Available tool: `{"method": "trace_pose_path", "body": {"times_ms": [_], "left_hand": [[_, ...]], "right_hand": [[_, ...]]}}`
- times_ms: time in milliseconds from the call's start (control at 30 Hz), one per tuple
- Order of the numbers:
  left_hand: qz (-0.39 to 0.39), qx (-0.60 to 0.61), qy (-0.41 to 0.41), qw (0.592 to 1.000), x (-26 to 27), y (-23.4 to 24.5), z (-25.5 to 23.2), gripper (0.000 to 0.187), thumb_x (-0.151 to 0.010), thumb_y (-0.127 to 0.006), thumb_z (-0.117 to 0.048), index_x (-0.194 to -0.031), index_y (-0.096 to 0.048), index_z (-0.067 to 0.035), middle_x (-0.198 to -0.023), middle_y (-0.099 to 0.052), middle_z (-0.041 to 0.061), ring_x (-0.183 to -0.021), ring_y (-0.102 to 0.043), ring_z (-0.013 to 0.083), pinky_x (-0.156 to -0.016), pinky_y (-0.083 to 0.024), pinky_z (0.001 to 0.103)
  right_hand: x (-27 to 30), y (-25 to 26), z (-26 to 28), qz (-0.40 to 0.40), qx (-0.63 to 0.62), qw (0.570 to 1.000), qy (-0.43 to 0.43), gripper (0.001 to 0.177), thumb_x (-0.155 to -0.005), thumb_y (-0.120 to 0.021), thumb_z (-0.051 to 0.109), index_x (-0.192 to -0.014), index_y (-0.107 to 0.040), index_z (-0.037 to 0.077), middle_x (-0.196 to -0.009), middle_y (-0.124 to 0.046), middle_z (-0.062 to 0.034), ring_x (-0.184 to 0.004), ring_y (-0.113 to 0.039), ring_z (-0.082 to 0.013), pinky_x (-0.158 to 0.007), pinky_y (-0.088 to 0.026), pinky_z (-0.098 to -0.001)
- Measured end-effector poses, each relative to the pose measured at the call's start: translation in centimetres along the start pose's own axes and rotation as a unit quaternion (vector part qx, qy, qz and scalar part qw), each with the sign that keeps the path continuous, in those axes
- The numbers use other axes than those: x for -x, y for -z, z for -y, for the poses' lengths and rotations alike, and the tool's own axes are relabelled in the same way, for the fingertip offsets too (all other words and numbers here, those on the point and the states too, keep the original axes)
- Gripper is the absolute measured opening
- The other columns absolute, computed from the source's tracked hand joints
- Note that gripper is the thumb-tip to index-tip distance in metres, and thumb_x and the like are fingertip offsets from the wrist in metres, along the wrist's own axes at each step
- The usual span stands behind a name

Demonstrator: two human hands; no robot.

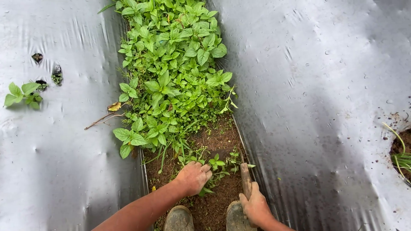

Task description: Weeding a garden bed by hand and using a small hoe to clear the path between plastic-covered rows.

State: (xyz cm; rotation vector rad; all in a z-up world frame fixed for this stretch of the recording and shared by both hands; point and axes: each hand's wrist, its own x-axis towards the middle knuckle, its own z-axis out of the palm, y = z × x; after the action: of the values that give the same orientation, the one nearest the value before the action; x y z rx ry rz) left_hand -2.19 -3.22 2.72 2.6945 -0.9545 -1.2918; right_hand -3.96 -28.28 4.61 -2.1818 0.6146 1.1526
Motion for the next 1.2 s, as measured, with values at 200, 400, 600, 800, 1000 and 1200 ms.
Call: {"method": "trace_pose_path", "body": {"times_ms": [200, 400, 600, 800, 1000, 1200], "left_hand": [[0.068, -0.019, -0.036, 0.997, 0.9, -0.1, -1.8, 0.051, -0.105, -0.042, -0.01, -0.156, -0.035, -0.005, -0.16, -0.034, 0.019, -0.141, -0.04, 0.0344, -0.117, -0.032, 0.051], [0.077, 0.0, -0.026, 0.997, 1.2, 0.4, -1.6, 0.051, -0.107, -0.034, -0.012, -0.157, -0.032, -0.005, -0.164, -0.027, 0.02, -0.149, -0.032, 0.0361, -0.121, -0.028, 0.052], [0.093, -0.005, -0.033, 0.995, 1.3, -0.4, -1.5, 0.052, -0.107, -0.034, -0.013, -0.158, -0.028, -0.004, -0.164, -0.027, 0.021, -0.151, -0.028, 0.0361, -0.123, -0.025, 0.05], [0.08, 0.009, -0.025, 0.996, 1.7, -0.5, -1.3, 0.051, -0.107, -0.036, -0.013, -0.157, -0.032, -0.004, -0.163, -0.029, 0.021, -0.149, -0.031, 0.0374, -0.121, -0.026, 0.052], [0.094, -0.019, -0.043, 0.994, 1.6, -1.1, -2.0, 0.051, -0.108, -0.034, -0.017, -0.157, -0.031, -0.004, -0.162, -0.031, 0.021, -0.148, -0.034, 0.0367, -0.119, -0.031, 0.051], [0.091, -0.011, -0.046, 0.995, 2.4, -0.7, -2.1, 0.049, -0.106, -0.035, -0.014, -0.153, -0.035, -0.004, -0.158, -0.037, 0.023, -0.144, -0.039, 0.0372, -0.118, -0.032, 0.053]], "right_hand": [[-0.4, 1.2, 2.4, 0.008, 0.068, 0.994, 0.081, 0.031, -0.094, -0.061, 0.039, -0.1, -0.041, 0.016, -0.08, -0.064, -0.0106, -0.063, -0.063, -0.028, -0.064, -0.047, -0.045], [0.2, 2.5, 5.6, 0.01, -0.044, 0.998, 0.054, 0.026, -0.105, -0.052, 0.019, -0.126, -0.042, 0.009, -0.09, -0.065, -0.0128, -0.056, -0.059, -0.0182, -0.043, -0.053, -0.0319], [0.4, 3.7, 6.1, 0.02, 0.044, 0.996, 0.078, 0.021, -0.098, -0.056, 0.03, -0.103, -0.042, 0.015, -0.083, -0.062, -0.008, -0.061, -0.061, -0.0214, -0.059, -0.05, -0.0415], [-0.2, 2.4, 4.1, 0.055, 0.029, 0.994, 0.089, 0.021, -0.1, -0.058, 0.024, -0.108, -0.042, 0.013, -0.085, -0.062, -0.0098, -0.052, -0.058, -0.0202, -0.044, -0.053, -0.0375], [0.3, 3.2, 5.5, 0.02, 0.061, 0.995, 0.082, 0.025, -0.097, -0.057, 0.034, -0.105, -0.042, 0.016, -0.085, -0.063, -0.008, -0.062, -0.059, -0.0208, -0.058, -0.049, -0.0414], [0.9, 2.1, -0.5, 0.096, 0.126, 0.986, 0.046, 0.018, -0.101, -0.059, 0.023, -0.111, -0.045, 0.019, -0.09, -0.067, -0.0055, -0.064, -0.062, -0.0158, -0.052, -0.053, -0.0322]]}}
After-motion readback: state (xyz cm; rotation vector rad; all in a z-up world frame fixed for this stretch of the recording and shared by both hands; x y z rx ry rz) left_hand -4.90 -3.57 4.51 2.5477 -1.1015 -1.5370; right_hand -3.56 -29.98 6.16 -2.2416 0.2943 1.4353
